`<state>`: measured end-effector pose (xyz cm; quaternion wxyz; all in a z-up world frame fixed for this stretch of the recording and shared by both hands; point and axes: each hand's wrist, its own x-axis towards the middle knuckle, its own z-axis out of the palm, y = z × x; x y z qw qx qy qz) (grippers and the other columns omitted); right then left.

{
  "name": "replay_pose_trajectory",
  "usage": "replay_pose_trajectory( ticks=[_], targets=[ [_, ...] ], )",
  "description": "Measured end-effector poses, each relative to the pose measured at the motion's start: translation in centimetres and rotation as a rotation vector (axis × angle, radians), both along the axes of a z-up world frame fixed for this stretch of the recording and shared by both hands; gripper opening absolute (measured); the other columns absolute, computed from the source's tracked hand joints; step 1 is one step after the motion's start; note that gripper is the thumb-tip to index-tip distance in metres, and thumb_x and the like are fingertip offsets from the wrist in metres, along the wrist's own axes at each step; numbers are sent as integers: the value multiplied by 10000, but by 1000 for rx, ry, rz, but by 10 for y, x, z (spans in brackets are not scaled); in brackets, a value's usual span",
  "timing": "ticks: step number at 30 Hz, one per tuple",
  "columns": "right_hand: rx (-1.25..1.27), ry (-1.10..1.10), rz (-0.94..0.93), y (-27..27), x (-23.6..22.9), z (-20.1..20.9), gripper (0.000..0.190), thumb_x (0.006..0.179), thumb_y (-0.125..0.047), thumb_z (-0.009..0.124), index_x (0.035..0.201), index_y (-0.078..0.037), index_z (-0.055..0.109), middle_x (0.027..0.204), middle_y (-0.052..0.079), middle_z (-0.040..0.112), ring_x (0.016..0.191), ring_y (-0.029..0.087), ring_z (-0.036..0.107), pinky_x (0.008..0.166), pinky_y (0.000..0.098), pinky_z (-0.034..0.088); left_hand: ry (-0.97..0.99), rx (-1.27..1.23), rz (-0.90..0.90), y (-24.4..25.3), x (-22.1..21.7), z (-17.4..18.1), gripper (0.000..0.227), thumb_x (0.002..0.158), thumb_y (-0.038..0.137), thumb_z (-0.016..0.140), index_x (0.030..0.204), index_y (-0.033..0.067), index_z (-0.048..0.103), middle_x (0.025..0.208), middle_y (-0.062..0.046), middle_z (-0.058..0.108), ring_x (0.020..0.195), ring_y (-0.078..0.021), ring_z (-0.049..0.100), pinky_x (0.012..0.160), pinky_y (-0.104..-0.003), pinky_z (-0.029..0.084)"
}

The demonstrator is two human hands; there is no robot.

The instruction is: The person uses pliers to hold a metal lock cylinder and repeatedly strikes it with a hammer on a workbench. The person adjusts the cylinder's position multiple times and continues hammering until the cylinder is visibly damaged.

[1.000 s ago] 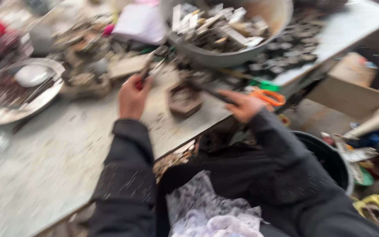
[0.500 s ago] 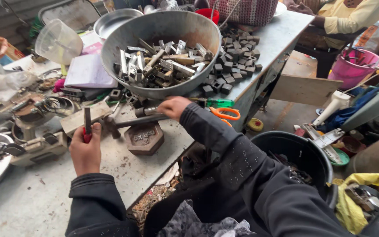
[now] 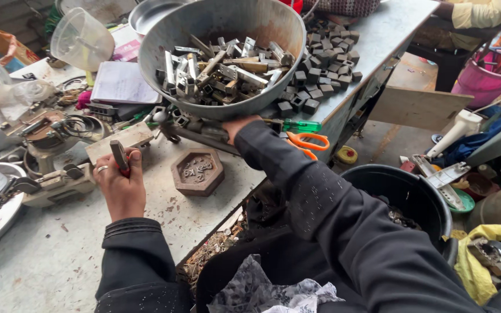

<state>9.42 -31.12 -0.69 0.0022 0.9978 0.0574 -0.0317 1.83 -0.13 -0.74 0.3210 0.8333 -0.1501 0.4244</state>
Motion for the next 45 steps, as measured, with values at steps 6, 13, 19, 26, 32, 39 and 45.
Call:
replay_pose_trajectory(
  ticks=[6, 13, 19, 26, 32, 39, 45],
  targets=[
    [279, -294, -36, -23, -45, -10, 532, 889, -342, 727, 1386, -186, 620, 1300, 157, 655, 1149, 355, 646, 954, 452, 522, 191, -154, 53, -4, -9, 10, 246, 1068, 385, 700, 1121, 147, 730, 991, -88, 637, 948, -290, 649, 839, -431, 527],
    [599, -602, -39, -59, -107, -9, 483, 886, -210, 754, 1349, -120, 652, 1261, 131, 691, 1108, 345, 671, 931, 411, 542, 358, -269, 73, -8, -13, 19, 335, 1032, 420, 686, 1263, 178, 707, 1043, -57, 747, 944, -209, 738, 825, -359, 571],
    [658, -1032, 34, -64, -148, -17, 488, 862, -153, 806, 1321, -91, 653, 1195, 112, 714, 1091, 281, 669, 934, 418, 533, 147, -248, -126, -4, -5, 9, 428, 1114, 271, 666, 1471, 68, 543, 1357, -193, 666, 1217, -276, 672, 977, -359, 546],
    [1974, -540, 58, -51, -163, -25, 310, 1000, -137, 701, 1286, -84, 590, 1167, 68, 707, 1003, 156, 661, 877, 326, 567, -48, -239, -261, -1, 8, -2, 511, 1100, 41, 641, 1578, 80, 466, 1679, -210, 368, 1542, -348, 417, 1186, -381, 473],
    [2265, -62, 120, -2, -181, -17, 388, 930, 41, 703, 1297, 9, 582, 1120, 109, 697, 1035, 217, 702, 915, 349, 593, -151, -40, -143, 9, 12, -9, 860, 1102, -80, 670, 1686, 315, 177, 1769, -64, -3, 1632, -308, 313, 1091, -279, 569],
    [2257, -8, 222, 39, -184, -15, 436, 891, 138, 731, 1282, 14, 581, 1155, 122, 678, 1094, 212, 693, 972, 321, 579, -131, 27, -52, -12, 8, -1, 947, 1059, -60, 708, 1696, 270, 90, 1738, -119, -119, 1619, -364, 87, 1195, -361, 508],
    [2108, -196, 361, 65, -183, -16, 397, 888, 150, 746, 1215, 6, 573, 1236, 133, 660, 1171, 209, 668, 1042, 345, 584, -77, 78, -46, -25, -10, 6, 915, 1047, 54, 732, 1706, 202, 115, 1762, -128, -96, 1649, -409, 81, 1266, -459, 399]
  ],
)
